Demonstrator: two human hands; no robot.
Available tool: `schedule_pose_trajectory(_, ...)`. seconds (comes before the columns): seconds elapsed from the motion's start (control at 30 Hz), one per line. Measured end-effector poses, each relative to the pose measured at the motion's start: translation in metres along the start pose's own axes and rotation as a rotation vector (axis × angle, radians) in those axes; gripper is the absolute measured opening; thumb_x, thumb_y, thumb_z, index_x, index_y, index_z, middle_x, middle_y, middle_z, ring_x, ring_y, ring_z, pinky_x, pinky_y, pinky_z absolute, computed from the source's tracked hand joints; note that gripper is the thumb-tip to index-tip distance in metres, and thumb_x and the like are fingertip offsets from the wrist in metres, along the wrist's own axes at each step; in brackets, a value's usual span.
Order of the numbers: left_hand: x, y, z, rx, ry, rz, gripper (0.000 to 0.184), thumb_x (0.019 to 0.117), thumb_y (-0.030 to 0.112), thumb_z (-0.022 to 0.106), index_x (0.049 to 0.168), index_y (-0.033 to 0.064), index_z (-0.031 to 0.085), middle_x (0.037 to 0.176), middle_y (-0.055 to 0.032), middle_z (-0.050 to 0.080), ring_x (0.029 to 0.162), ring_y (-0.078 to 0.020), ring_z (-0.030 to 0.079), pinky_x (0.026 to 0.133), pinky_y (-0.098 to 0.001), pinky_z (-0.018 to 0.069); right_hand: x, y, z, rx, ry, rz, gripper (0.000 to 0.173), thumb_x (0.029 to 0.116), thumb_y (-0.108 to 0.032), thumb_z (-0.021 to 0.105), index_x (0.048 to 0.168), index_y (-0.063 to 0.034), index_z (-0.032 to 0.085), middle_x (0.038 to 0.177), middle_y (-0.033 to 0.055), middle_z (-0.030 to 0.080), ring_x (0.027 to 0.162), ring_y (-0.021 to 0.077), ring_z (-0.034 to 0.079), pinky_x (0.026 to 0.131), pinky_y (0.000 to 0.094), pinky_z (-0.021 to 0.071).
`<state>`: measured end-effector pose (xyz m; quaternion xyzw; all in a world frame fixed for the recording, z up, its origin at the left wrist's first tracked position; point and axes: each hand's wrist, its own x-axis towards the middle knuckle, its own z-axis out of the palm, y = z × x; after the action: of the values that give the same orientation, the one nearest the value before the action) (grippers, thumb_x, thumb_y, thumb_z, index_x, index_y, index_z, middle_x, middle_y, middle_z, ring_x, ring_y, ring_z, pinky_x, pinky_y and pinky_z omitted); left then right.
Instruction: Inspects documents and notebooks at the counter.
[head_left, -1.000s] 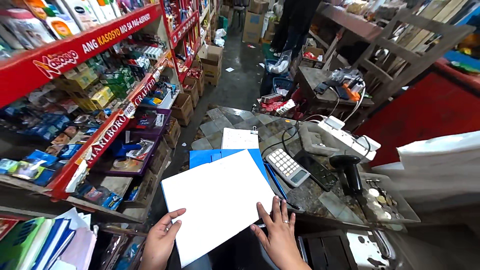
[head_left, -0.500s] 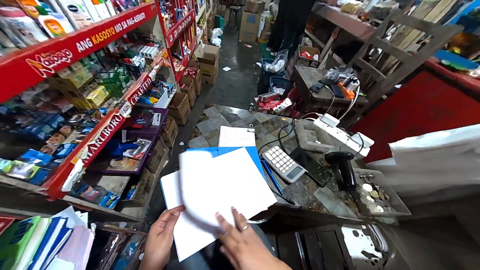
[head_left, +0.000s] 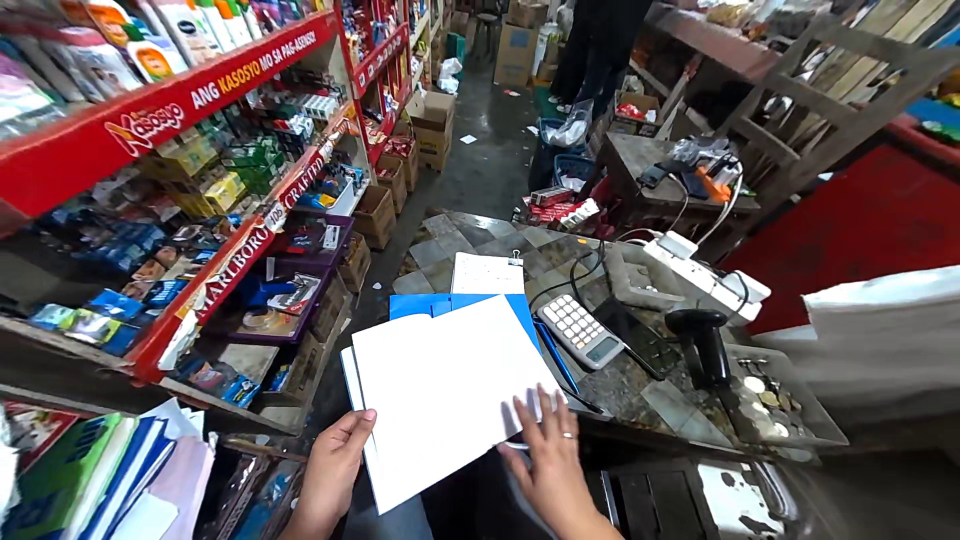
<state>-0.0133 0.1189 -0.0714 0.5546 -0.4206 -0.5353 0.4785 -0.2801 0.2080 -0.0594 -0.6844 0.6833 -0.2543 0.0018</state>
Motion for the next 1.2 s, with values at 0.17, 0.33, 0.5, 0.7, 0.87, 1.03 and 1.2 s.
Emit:
schedule_pose_trajectory(0.17, 0.000, 0.007, 0.008, 0.051, 0.054, 0.040, 0.016, 0.0977, 0.007, 0.064, 0.086, 0.0027, 0.072, 0.079, 0.0008, 0.070, 0.072, -0.0026, 0.065, 0.069, -0.0176, 0.0544, -0.004, 0.018, -0.005, -0.219, -0.154, 0.209, 0.074, 0.0923, -0.065, 0.055, 0.150, -0.0179, 0.056, 0.158, 0.0347, 0.034, 0.143, 0.0654, 0.025, 0.104, 0.0870, 0.0176)
schedule_pose_trajectory(0.33, 0.002, 0.012, 0.016, 0.057, 0.105, 0.068, 0.014, 0.0928, 0.005, 0.070, 0.079, 0.0031, 0.070, 0.078, -0.0005, 0.066, 0.070, -0.0038, 0.063, 0.066, -0.0179, 0.0534, -0.005, 0.017, 0.000, -0.215, -0.147, 0.191, 0.074, 0.0927, -0.064, 0.055, 0.150, -0.0179, 0.055, 0.159, 0.0332, 0.034, 0.144, 0.0635, 0.027, 0.103, 0.0873, 0.0181)
schedule_pose_trajectory(0.5, 0.002, 0.011, 0.019, 0.051, 0.110, 0.079, 0.020, 0.0906, 0.006, 0.072, 0.073, 0.0056, 0.065, 0.074, 0.0008, 0.063, 0.066, -0.0042, 0.060, 0.062, -0.0185, 0.0516, -0.004, 0.018, -0.001, -0.191, -0.140, 0.177, 0.073, 0.0932, -0.065, 0.053, 0.148, -0.0174, 0.057, 0.158, 0.0317, 0.038, 0.144, 0.0622, 0.030, 0.103, 0.0867, 0.0191)
schedule_pose_trajectory(0.7, 0.014, 0.034, 0.052, 0.014, 0.030, 0.110, 0.026, 0.0955, 0.008, 0.069, 0.073, 0.0069, 0.057, 0.068, 0.0011, 0.060, 0.062, -0.0053, 0.061, 0.061, -0.0208, 0.0541, -0.005, 0.019, 0.003, -0.184, -0.109, 0.148, 0.072, 0.0918, -0.062, 0.057, 0.147, -0.0156, 0.059, 0.157, 0.0311, 0.039, 0.143, 0.0612, 0.032, 0.104, 0.0859, 0.0206)
schedule_pose_trajectory(0.87, 0.024, 0.052, 0.102, -0.150, -0.143, 0.023, 0.029, 0.1077, 0.018, 0.051, 0.093, -0.0011, 0.066, 0.078, -0.0065, 0.071, 0.070, -0.0112, 0.071, 0.067, -0.0278, 0.0618, -0.003, 0.018, 0.000, -0.168, -0.149, 0.164, 0.070, 0.0926, -0.059, 0.060, 0.149, -0.0162, 0.056, 0.158, 0.0313, 0.037, 0.145, 0.0589, 0.031, 0.107, 0.0844, 0.0188)
schedule_pose_trajectory(1.03, 0.028, 0.049, 0.071, -0.031, -0.063, -0.015, 0.025, 0.1066, 0.018, 0.054, 0.094, 0.0004, 0.067, 0.079, -0.0039, 0.070, 0.069, -0.0095, 0.070, 0.066, -0.0274, 0.0609, -0.003, 0.022, 0.001, -0.153, -0.129, 0.141, 0.068, 0.0916, -0.054, 0.064, 0.148, -0.0183, 0.057, 0.157, 0.0318, 0.038, 0.144, 0.0589, 0.033, 0.107, 0.0842, 0.0204)
schedule_pose_trajectory(1.2, 0.021, 0.029, 0.013, 0.086, 0.014, -0.002, 0.017, 0.1026, 0.013, 0.060, 0.090, 0.0022, 0.066, 0.075, -0.0020, 0.066, 0.066, -0.0075, 0.065, 0.063, -0.0237, 0.0558, -0.003, 0.021, 0.006, -0.127, -0.097, 0.126, 0.069, 0.0891, -0.052, 0.068, 0.146, -0.0142, 0.059, 0.155, 0.0343, 0.039, 0.143, 0.0606, 0.033, 0.106, 0.0851, 0.0199)
